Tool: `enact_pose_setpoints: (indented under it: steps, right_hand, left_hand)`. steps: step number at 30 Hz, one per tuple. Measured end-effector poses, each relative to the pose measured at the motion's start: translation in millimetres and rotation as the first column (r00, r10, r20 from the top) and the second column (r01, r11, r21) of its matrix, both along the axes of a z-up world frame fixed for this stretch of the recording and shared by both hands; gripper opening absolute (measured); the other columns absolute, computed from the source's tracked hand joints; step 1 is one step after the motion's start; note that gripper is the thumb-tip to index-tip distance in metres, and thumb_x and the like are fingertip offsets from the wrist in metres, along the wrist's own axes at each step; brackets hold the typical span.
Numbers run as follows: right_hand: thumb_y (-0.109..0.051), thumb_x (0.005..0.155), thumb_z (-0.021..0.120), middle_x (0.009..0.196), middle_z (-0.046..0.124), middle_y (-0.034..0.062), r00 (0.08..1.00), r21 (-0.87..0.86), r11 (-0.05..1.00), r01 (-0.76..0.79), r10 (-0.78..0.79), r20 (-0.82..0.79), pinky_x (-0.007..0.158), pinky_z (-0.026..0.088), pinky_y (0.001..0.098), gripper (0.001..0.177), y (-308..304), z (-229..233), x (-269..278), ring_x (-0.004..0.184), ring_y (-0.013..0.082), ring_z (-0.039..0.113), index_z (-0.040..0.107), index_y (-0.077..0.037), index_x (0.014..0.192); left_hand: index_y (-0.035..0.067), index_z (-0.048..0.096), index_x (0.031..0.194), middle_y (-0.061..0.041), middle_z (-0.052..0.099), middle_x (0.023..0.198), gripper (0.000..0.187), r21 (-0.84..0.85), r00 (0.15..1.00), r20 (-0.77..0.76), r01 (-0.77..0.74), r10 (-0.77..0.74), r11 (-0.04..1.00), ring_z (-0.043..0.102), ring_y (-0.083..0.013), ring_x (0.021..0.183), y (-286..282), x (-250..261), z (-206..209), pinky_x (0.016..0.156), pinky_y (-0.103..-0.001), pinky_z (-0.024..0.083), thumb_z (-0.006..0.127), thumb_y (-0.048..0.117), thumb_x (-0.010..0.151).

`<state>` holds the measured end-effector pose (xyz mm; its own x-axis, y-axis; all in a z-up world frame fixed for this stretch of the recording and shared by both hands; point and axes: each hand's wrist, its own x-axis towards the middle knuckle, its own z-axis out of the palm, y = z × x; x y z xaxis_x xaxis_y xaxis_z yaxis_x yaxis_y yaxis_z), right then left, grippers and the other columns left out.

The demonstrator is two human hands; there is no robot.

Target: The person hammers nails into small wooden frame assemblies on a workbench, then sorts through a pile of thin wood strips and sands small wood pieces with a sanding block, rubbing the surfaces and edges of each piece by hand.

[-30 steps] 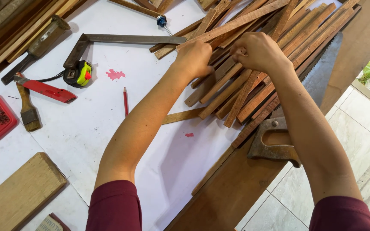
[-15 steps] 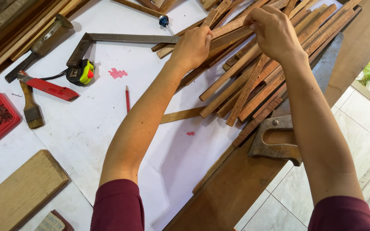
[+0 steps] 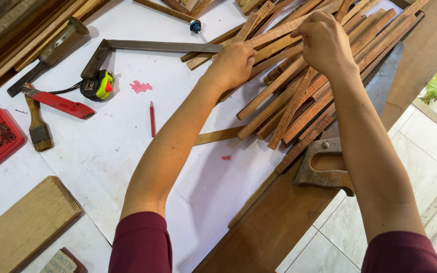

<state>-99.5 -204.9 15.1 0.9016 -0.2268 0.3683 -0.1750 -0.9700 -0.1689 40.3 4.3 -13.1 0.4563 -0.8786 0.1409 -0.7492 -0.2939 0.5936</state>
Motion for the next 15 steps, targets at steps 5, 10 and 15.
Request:
enact_pose_setpoints:
  steps: [5, 10, 15]
  right_hand:
    - [0.0, 0.101, 0.065, 0.128, 0.07, 0.0104, 0.995, -0.009, 0.997, -0.083, 0.082, -0.065, 0.101, 0.056, 0.0376, 0.021, 14, -20, 9, 0.118, 0.0244, 0.065, 0.078, -0.009, 0.116]
    - [0.001, 0.094, 0.066, 0.133, 0.069, 0.0124, 0.991, 0.015, 0.992, -0.127, 0.127, -0.036, 0.104, 0.051, 0.042, 0.037, 39, -15, 12, 0.123, 0.0291, 0.062, 0.074, -0.01, 0.129]
    - [-0.007, 0.094, 0.072, 0.131, 0.071, 0.0085, 0.985, -0.138, 0.976, -0.169, 0.174, 0.021, 0.109, 0.047, 0.0441, 0.023, 47, -9, 13, 0.125, 0.025, 0.062, 0.08, -0.017, 0.113]
  left_hand:
    - [0.001, 0.07, 0.101, -0.017, 0.065, 0.119, 0.012, 0.137, 0.911, 0.402, -0.153, 0.086, 0.979, 0.063, -0.0287, 0.115, -6, -15, -13, 0.094, -0.04, 0.056, 0.066, 0.005, 0.091]
    - [0.0, 0.067, 0.104, -0.017, 0.064, 0.115, 0.013, 0.048, 0.897, 0.41, -0.205, 0.168, 0.978, 0.064, -0.0297, 0.112, -13, -7, -31, 0.09, -0.043, 0.058, 0.069, -0.001, 0.091]
    - [0.005, 0.062, 0.091, -0.012, 0.065, 0.108, 0.014, -0.062, 0.973, 0.102, -0.2, 0.206, 0.978, 0.067, -0.028, 0.103, 16, -19, 13, 0.086, -0.04, 0.057, 0.074, 0.003, 0.084]
